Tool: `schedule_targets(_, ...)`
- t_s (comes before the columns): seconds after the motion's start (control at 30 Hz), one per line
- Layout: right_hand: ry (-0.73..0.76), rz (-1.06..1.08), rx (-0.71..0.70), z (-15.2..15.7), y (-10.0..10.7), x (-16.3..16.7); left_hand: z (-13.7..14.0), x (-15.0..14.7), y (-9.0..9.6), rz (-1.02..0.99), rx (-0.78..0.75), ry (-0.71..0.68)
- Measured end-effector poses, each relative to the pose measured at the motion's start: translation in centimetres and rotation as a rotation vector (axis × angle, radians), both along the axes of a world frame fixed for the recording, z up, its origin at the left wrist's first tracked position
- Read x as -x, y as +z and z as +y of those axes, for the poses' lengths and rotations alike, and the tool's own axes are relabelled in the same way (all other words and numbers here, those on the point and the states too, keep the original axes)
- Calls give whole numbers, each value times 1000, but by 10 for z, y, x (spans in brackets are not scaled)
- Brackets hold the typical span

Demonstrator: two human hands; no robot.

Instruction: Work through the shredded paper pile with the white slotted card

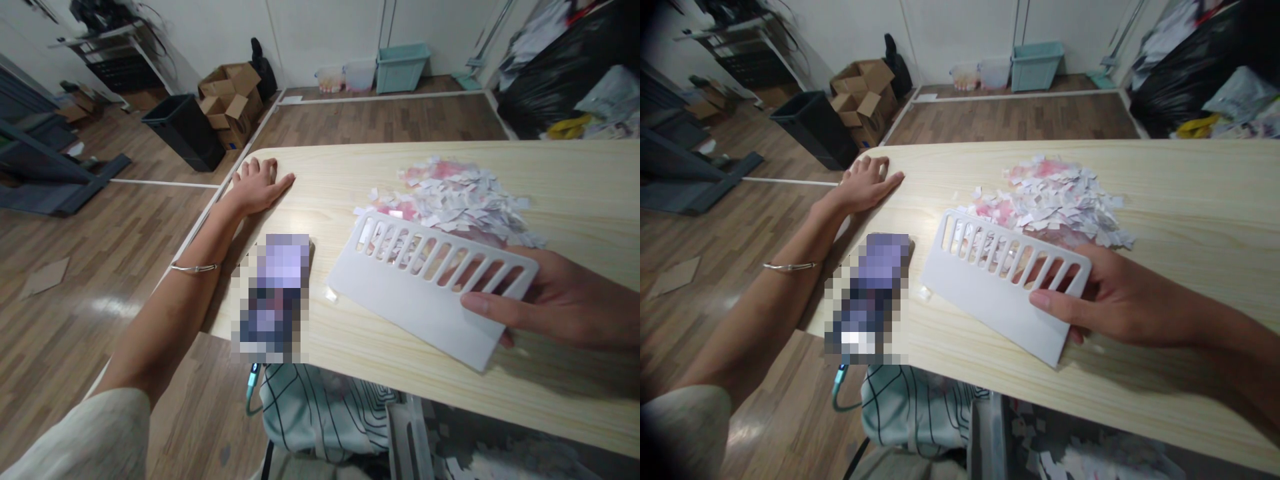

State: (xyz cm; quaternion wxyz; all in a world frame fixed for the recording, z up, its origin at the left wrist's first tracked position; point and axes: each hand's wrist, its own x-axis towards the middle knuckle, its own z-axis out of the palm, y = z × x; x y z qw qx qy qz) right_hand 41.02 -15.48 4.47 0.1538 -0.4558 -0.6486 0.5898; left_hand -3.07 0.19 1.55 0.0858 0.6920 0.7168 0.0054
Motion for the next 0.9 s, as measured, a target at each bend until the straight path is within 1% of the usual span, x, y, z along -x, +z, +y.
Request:
schedule_targets(0.13, 6, -19, 6, 0, 5, 6, -2, -3, 2, -9, -7, 3)
schedule_targets(0.27, 6, -3, -3, 1, -1, 0, -3, -6, 4, 11, 17, 14)
schedule_targets(0.4, 73, -29, -8, 2, -8, -12, -3, -6, 2, 5, 6, 13)
schedule_targets(0.57, 130, 1, -83, 1, -11, -23, -2, -5, -1, 1, -10, 28)
schedule_targets(0.7, 109, -1, -78, 2, -11, -23, -5, -8, 2, -6, -14, 20)
schedule_targets(0.83, 53, 11, -111, 4, -9, -14, -7, -11, 5, -9, -9, 18)
schedule_targets(0.9, 50, 11, -122, 3, -9, -9, -7, -11, 6, -9, -2, 19)
